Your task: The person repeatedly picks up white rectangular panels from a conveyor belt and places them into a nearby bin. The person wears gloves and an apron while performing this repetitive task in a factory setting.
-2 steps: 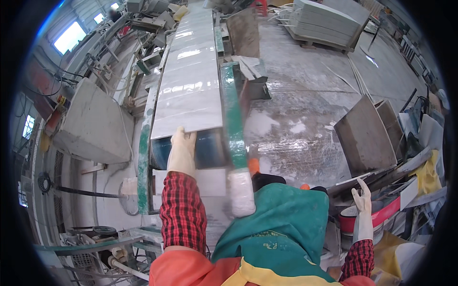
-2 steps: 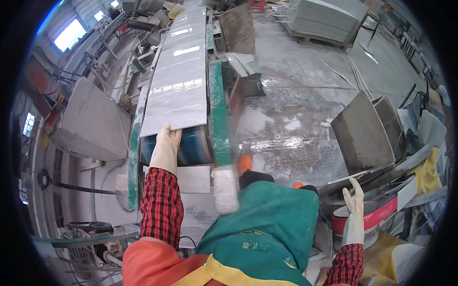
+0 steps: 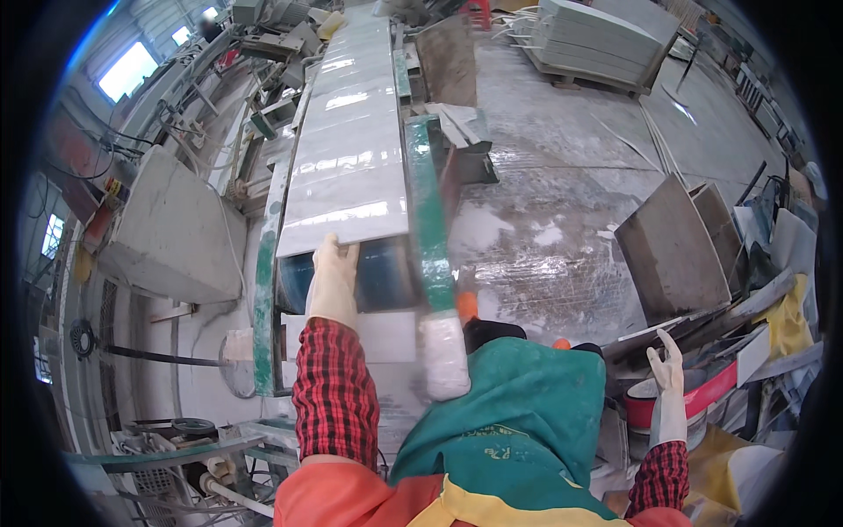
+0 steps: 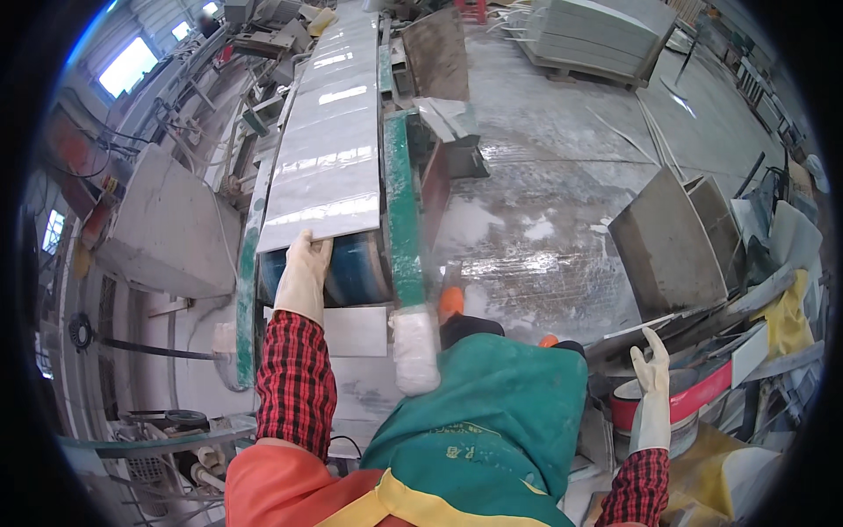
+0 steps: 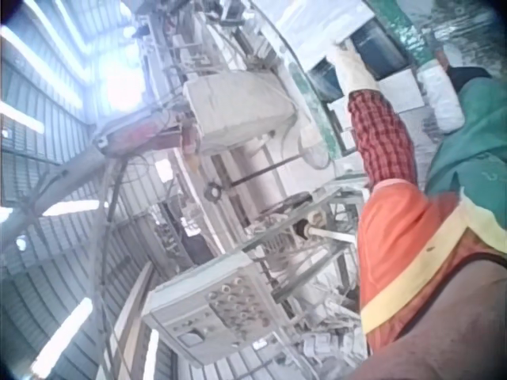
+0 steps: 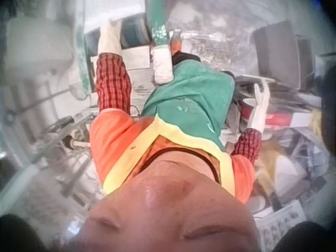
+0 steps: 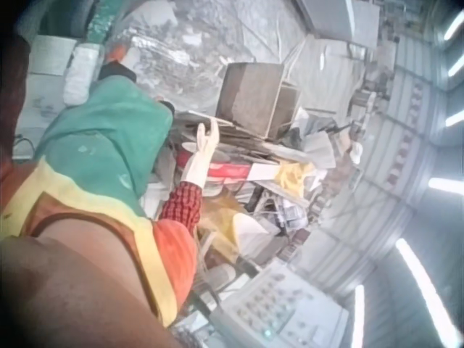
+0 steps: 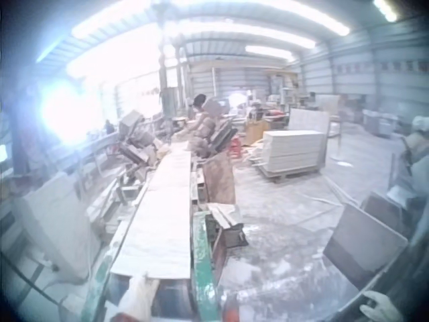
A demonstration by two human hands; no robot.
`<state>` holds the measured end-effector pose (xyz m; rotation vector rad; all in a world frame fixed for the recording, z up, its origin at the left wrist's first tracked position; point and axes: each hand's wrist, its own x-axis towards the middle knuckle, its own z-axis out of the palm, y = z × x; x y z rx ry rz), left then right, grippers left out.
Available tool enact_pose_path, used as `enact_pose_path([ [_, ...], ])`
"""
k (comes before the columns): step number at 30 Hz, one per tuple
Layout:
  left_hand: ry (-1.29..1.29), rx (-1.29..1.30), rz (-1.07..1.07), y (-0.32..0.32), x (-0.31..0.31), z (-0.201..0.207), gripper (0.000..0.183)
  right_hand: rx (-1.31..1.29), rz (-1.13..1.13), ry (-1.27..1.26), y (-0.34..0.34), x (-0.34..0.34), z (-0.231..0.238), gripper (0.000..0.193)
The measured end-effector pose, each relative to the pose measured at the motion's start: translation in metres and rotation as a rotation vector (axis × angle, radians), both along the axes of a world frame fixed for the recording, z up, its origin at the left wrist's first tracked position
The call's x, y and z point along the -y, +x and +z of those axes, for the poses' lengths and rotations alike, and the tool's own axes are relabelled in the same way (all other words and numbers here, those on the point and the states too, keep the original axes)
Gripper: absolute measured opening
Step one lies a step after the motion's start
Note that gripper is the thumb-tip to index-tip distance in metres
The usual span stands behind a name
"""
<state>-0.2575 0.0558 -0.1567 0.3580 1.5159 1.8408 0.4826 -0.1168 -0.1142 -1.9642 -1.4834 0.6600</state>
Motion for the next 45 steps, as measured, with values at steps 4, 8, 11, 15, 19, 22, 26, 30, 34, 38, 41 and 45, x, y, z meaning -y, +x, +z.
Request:
enact_pose_path([
  [4,-0.43,-0.093,-0.169,-0.017,0.002,0.017,0.017,-0.02,-0.034,-0.085,0.007,0.011,-0.006,0.056],
  [8,-0.101,0.066,-0.187,-0.012,0.009,0.022,0.026,-0.016,-0.053,-0.084,0.006,0.006,-0.007,0.056],
  [11,-0.039,0.623,0.016,0.005,0.002,0.037,0.033,0.073,-0.016,-0.077,0.003,0.002,0.001,0.055],
  [15,0.059,0.678,0.153,0.018,-0.004,0.036,0.032,-0.024,-0.012,0.027,0.015,-0.001,-0.002,0.053],
  [19,0.044,0.519,0.032,0.044,0.023,0.061,0.04,0.335,0.043,0.212,0.033,0.008,0.021,0.052],
  [22,-0.038,0.232,-0.147,0.086,0.053,0.097,0.035,0.608,-0.125,0.303,0.062,0.028,0.039,0.051],
  [26,-0.047,0.025,-0.414,0.131,0.071,0.101,0.039,0.912,-0.438,0.204,0.103,0.059,0.052,0.051],
  [30,0.014,-0.604,-0.543,0.157,0.054,0.058,0.048,0.798,-0.529,-0.069,0.138,0.072,0.04,0.053],
  [34,0.165,-1.004,-0.613,0.196,0.043,0.054,0.055,0.855,-0.567,-0.06,0.138,0.083,0.002,0.053],
  [38,0.028,-1.368,-0.577,0.224,0.032,0.052,0.05,0.866,-0.594,0.026,0.137,0.091,-0.004,0.051],
  [41,-0.045,-1.484,-0.596,0.225,0.028,0.056,0.041,0.865,-0.588,0.079,0.126,0.093,-0.003,0.05],
  [45,-0.143,-1.727,-0.569,0.23,0.037,0.044,0.045,0.886,-0.571,0.165,0.123,0.1,-0.009,0.048],
])
